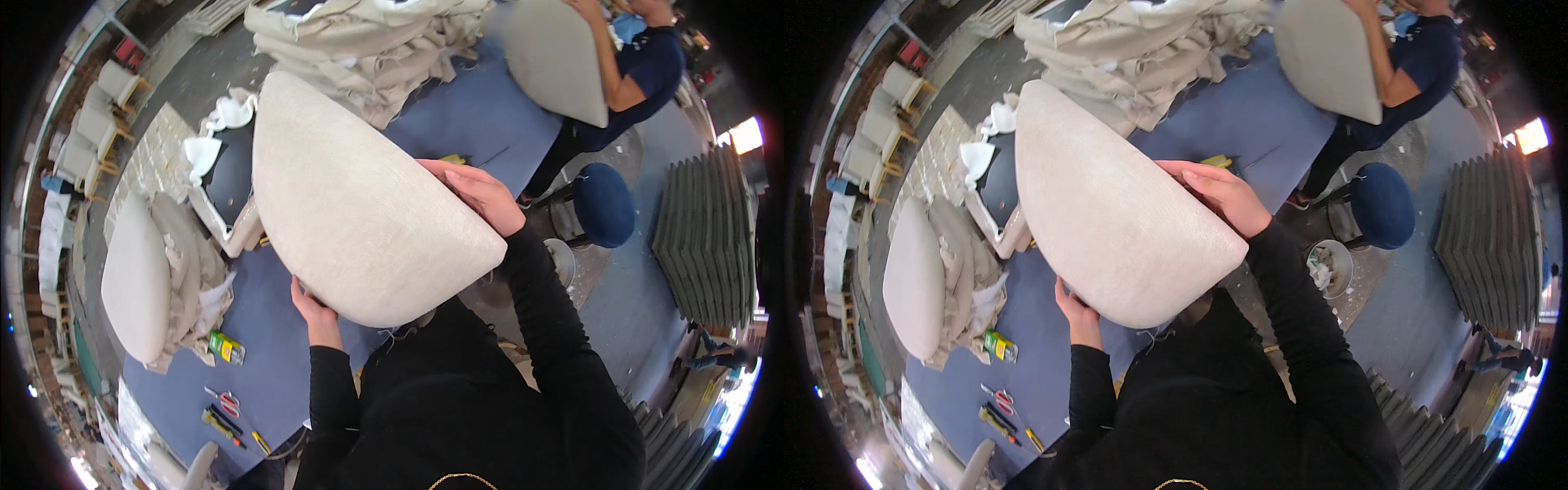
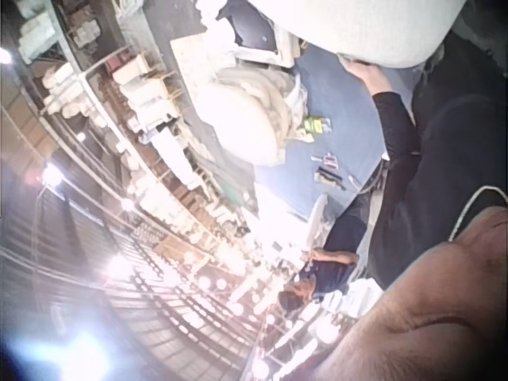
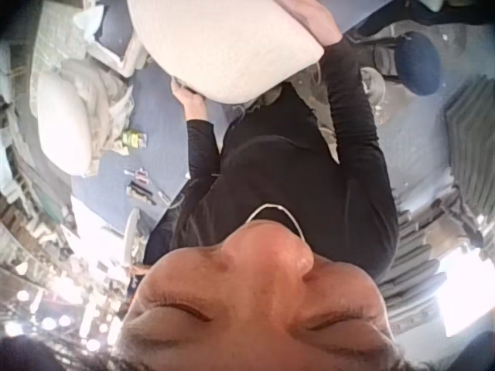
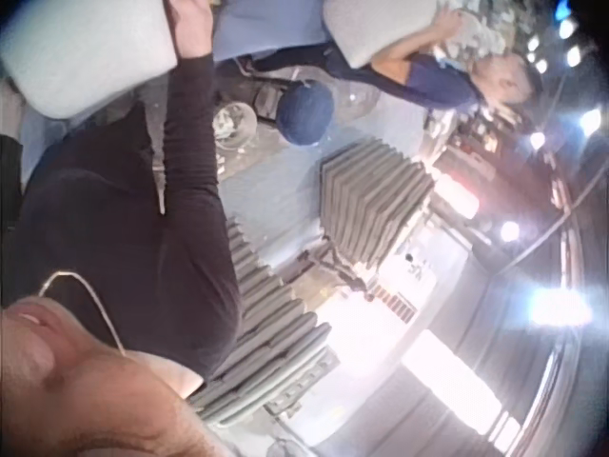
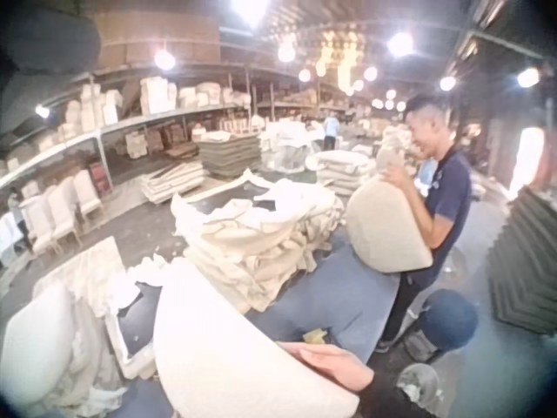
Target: The person staples fabric onto a foam cushion using a yellow staple gun. They repeatedly flip the cushion to work on different edges, trim excess fabric with scissors, and use a screwdriver to adjust the material. The process involves securing the fabric tightly around the foam to create a finished cushion.
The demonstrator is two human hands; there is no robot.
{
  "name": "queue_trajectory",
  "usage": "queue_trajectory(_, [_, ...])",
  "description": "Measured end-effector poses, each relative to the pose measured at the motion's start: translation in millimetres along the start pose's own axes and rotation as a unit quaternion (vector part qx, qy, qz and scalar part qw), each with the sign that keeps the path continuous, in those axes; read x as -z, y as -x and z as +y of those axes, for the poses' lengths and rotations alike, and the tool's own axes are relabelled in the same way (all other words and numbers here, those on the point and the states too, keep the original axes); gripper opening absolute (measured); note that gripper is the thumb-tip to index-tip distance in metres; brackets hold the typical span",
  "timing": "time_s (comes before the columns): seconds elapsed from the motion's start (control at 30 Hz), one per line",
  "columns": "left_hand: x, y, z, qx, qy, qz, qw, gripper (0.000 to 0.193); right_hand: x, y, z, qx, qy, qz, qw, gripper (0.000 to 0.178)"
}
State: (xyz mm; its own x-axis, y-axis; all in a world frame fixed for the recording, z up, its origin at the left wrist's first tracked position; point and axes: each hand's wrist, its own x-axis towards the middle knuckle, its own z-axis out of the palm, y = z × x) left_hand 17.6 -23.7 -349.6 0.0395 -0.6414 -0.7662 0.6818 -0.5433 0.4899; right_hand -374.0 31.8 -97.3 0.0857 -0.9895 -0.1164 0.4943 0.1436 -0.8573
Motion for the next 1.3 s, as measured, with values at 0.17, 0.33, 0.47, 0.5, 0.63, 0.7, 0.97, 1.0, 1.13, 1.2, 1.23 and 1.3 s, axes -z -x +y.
queue_trajectory(0.17, [-18.7, 46.6, 7.4, -0.007, 0.012, -0.083, 0.996, 0.082, -3.5, 14.9, -3.8, 0.067, -0.253, -0.010, 0.965, 0.059])
queue_trajectory(0.33, [-3.9, 65.3, -41.1, 0.032, 0.038, -0.215, 0.975, 0.072, -17.8, 36.6, -16.9, 0.131, -0.295, -0.048, 0.945, 0.057])
queue_trajectory(0.47, [-24.0, 34.8, -72.4, 0.079, 0.010, -0.194, 0.978, 0.067, -54.6, 54.7, -0.5, 0.139, 0.079, 0.065, 0.985, 0.051])
queue_trajectory(0.5, [-34.7, 34.4, -68.7, 0.099, -0.010, -0.194, 0.976, 0.067, -62.2, 51.0, 4.5, 0.126, 0.161, 0.026, 0.978, 0.051])
queue_trajectory(0.63, [-91.1, 103.5, -6.9, -0.030, -0.083, -0.333, 0.939, 0.080, -100.6, 37.5, 44.0, 0.077, 0.147, -0.162, 0.973, 0.036])
queue_trajectory(0.7, [-112.4, 160.2, 48.6, -0.181, -0.191, -0.394, 0.880, 0.095, -115.1, 37.5, 69.9, 0.005, 0.128, -0.222, 0.967, 0.035])
queue_trajectory(0.97, [-166.2, 240.5, 158.5, -0.459, -0.690, -0.183, 0.529, 0.121, 78.8, -39.8, 190.0, 0.038, 0.438, 0.066, 0.896, 0.043])
queue_trajectory(1.0, [-165.1, 240.5, 164.8, -0.449, -0.684, -0.178, 0.546, 0.122, 124.1, -43.5, 199.4, 0.051, 0.580, 0.192, 0.790, 0.048])
queue_trajectory(1.13, [-161.2, 229.5, 182.7, -0.393, -0.648, -0.122, 0.641, 0.076, 247.6, -61.8, 232.8, -0.033, 0.606, 0.283, 0.742, 0.072])
queue_trajectory(1.2, [-165.5, 220.8, 187.5, -0.408, -0.595, -0.116, 0.682, 0.067, 272.7, -70.3, 248.3, -0.004, 0.659, 0.242, 0.712, 0.067])
queue_trajectory(1.23, [-169.2, 217.6, 189.7, -0.376, -0.565, -0.116, 0.725, 0.066, 281.2, -75.6, 250.9, 0.021, 0.664, 0.215, 0.716, 0.068])
queue_trajectory(1.3, [-181.4, 211.6, 194.8, -0.316, -0.499, -0.156, 0.792, 0.066, 287.3, -92.8, 249.5, -0.066, 0.662, 0.234, 0.709, 0.068])
